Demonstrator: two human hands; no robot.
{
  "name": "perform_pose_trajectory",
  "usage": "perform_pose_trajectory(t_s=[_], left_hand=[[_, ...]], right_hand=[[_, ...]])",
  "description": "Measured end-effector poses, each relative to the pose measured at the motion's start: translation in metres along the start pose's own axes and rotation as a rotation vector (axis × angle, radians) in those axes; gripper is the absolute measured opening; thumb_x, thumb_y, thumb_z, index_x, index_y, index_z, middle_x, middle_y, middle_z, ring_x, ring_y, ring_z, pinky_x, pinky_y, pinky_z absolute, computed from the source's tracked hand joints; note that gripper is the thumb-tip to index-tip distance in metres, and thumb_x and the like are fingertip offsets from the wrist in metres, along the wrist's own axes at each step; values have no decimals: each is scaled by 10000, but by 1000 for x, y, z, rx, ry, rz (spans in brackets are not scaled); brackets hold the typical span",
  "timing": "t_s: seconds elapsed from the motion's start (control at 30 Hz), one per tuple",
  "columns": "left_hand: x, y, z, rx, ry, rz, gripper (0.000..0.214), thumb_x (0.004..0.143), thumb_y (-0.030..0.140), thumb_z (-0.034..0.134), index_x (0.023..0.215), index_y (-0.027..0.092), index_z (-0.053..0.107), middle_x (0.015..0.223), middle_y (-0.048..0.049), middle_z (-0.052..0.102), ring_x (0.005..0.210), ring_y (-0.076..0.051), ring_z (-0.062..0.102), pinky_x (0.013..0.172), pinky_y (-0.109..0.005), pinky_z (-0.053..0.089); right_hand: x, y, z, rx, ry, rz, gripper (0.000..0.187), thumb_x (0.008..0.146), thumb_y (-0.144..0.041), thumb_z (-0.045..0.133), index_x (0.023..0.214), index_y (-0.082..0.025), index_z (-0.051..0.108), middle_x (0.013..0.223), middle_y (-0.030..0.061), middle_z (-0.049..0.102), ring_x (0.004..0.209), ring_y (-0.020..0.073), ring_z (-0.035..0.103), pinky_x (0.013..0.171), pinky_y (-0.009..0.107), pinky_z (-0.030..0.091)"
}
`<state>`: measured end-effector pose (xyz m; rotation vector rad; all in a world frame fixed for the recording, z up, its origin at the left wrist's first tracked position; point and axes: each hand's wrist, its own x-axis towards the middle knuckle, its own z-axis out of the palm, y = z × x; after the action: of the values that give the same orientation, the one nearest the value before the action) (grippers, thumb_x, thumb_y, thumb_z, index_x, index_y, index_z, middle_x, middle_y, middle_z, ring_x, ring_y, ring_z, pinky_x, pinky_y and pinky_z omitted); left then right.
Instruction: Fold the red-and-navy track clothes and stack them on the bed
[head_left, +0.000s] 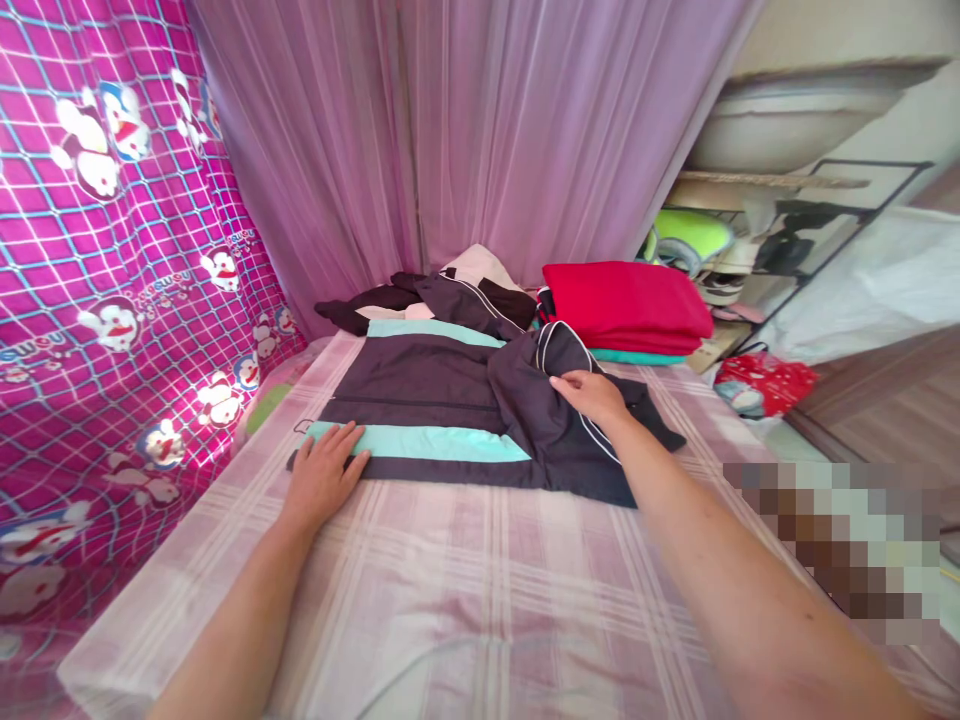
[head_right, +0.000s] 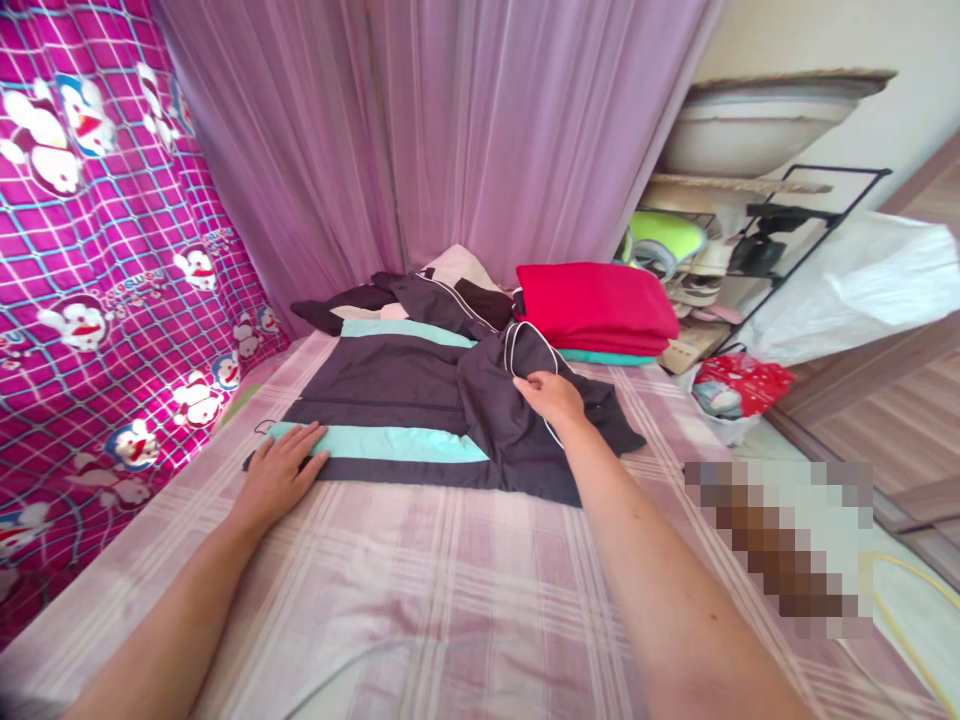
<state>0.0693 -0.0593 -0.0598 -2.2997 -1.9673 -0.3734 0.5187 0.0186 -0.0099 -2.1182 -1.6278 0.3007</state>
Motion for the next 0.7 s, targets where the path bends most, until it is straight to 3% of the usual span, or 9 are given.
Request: perform_pose_trajectory(t_s=[0.07, 0.17, 0.4, 0.47, 0.57, 0.7], left_hand=[[0, 1, -1, -3, -5, -3, 502, 954, 421, 379, 1388, 267, 577, 1464, -61, 563, 1382, -290, 476, 1151, -532, 311], [0, 2, -2, -7, -13, -6, 506, 956, 423, 370, 1392, 265, 571, 1469, -61, 557, 1382, -286, 475, 1155, -536, 303], [1, 2, -1, -15, -23, -18, 512, 954, 425, 367, 1394, 262, 573, 1475, -65, 550, 1388, -296, 466, 1161, -541, 293], [1, 2, -2, -16, -22, -17, 512, 954, 424, 365, 1394, 264, 571, 1475, -68, 550, 1389, -298, 466, 1158, -548, 295], [0, 3, -3, -13, -24, -15, 514, 955, 423, 363, 1397, 259, 568, 1476, -72, 548, 1390, -302, 465, 1160, -553, 291], [0, 5, -4, -15, -15, -9, 505, 952, 420, 370, 1391, 274, 573, 1471, -68, 554, 1387, -293, 469, 1162, -547, 293]], right_hand=[[-6, -3, 1, -22, -8, 9, 352, 806, -455, 662, 1051, -220, 754, 988, 63, 776, 942, 237, 706, 752, 282, 495], [-9, 0, -2, -16, 10, 16, 278, 765, -381, 689, 987, -230, 764, 942, 57, 773, 911, 240, 700, 738, 288, 491], [-29, 14, -13, 162, 461, 137, 385, 850, -402, 542, 1126, -192, 708, 961, 90, 758, 864, 265, 681, 782, 353, 497], [-38, 15, -10, 95, 424, 166, 393, 873, -393, 531, 1184, -209, 685, 1036, 101, 749, 916, 280, 678, 808, 366, 490], [-47, 15, -3, 14, 227, 217, 447, 906, -418, 531, 1294, -217, 628, 1120, 121, 729, 985, 294, 672, 836, 370, 484], [-49, 19, 2, 90, 104, 189, 470, 956, -487, 455, 1284, -200, 633, 1108, 119, 729, 1039, 282, 663, 865, 349, 485]])
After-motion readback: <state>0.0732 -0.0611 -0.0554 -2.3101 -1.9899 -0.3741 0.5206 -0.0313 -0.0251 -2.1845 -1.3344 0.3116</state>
